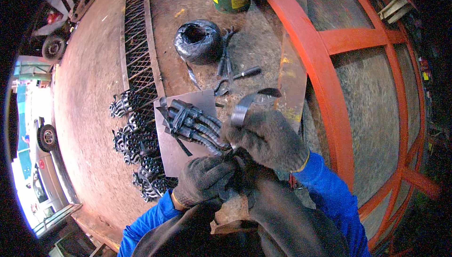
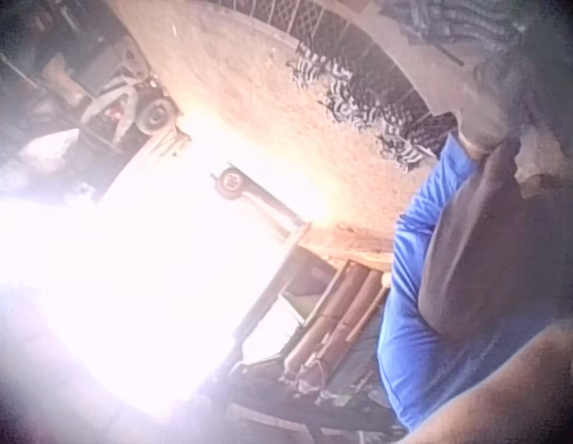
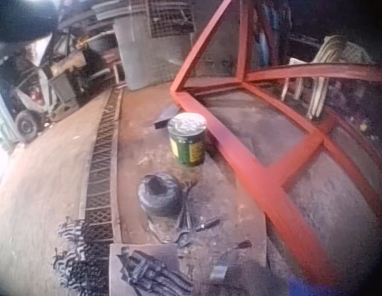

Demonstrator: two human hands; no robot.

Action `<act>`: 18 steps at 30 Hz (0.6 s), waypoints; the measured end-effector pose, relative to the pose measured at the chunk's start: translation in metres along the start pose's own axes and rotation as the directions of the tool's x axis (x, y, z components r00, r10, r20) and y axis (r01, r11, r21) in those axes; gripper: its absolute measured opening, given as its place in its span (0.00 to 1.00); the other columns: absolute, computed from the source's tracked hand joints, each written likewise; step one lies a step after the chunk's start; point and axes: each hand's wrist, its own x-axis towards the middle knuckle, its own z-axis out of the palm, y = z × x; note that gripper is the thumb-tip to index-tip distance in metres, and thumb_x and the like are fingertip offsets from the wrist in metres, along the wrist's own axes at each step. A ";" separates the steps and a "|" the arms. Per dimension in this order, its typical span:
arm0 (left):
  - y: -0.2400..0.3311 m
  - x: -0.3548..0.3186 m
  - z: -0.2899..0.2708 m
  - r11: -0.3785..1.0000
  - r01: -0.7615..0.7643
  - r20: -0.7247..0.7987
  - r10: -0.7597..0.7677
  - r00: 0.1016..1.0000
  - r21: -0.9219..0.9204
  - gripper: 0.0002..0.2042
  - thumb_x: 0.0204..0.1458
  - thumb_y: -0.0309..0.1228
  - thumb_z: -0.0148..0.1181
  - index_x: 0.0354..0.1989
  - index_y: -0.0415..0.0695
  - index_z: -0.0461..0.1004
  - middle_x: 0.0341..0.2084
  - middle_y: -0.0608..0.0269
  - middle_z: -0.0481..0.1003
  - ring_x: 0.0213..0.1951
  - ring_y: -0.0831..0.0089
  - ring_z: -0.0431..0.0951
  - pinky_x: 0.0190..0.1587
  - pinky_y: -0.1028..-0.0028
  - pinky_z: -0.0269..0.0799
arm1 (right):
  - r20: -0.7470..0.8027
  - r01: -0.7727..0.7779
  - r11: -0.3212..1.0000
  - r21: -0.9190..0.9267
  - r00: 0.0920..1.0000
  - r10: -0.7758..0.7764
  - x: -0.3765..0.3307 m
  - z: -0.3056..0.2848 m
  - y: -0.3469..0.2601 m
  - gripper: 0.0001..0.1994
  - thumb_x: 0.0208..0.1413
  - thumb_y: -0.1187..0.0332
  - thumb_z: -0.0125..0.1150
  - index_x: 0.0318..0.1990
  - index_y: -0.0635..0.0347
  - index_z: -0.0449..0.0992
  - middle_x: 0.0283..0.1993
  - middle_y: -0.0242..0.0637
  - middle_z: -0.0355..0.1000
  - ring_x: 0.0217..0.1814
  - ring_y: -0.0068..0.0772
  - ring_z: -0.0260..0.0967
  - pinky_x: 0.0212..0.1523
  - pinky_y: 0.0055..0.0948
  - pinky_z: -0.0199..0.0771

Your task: The person bundles several metal rods together using a strip of material, wrapping it tightly around the rods and securing it with pliers. The person then places the finished bundle on the floor next to other similar bundles.

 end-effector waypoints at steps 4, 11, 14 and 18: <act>-0.001 -0.003 0.009 0.999 -0.013 -0.041 0.015 0.999 0.031 0.22 0.46 0.32 0.59 0.53 0.45 0.73 0.47 0.46 0.75 0.37 0.53 0.79 0.36 0.61 0.77 | -0.082 0.032 0.993 -0.112 0.996 -0.041 -0.012 0.005 0.002 0.08 0.60 0.66 0.58 0.42 0.58 0.78 0.36 0.42 0.75 0.40 0.39 0.76 0.40 0.34 0.74; 0.006 0.000 0.009 0.998 0.018 0.078 -0.022 0.997 0.055 0.24 0.49 0.31 0.57 0.57 0.44 0.70 0.50 0.46 0.74 0.38 0.53 0.80 0.37 0.63 0.78 | -0.136 -0.316 0.912 -0.263 0.947 0.290 -0.019 0.010 0.015 0.24 0.48 0.59 0.71 0.47 0.65 0.69 0.39 0.41 0.71 0.38 0.35 0.69 0.41 0.33 0.71; 0.004 0.001 0.008 1.000 0.012 0.046 -0.013 0.999 0.013 0.23 0.49 0.32 0.57 0.56 0.44 0.71 0.50 0.47 0.74 0.38 0.53 0.80 0.38 0.63 0.78 | -0.144 -0.363 0.867 -0.341 0.932 0.334 -0.025 0.017 0.003 0.24 0.48 0.61 0.71 0.46 0.63 0.65 0.40 0.43 0.68 0.42 0.39 0.68 0.44 0.39 0.70; 0.002 -0.002 0.003 1.000 -0.001 0.015 0.002 1.000 -0.017 0.23 0.49 0.32 0.58 0.56 0.44 0.71 0.49 0.49 0.74 0.38 0.54 0.80 0.39 0.63 0.77 | -0.106 -0.321 0.867 -0.380 0.947 0.304 -0.033 0.027 0.011 0.26 0.50 0.65 0.69 0.52 0.63 0.63 0.36 0.38 0.65 0.39 0.37 0.71 0.42 0.37 0.74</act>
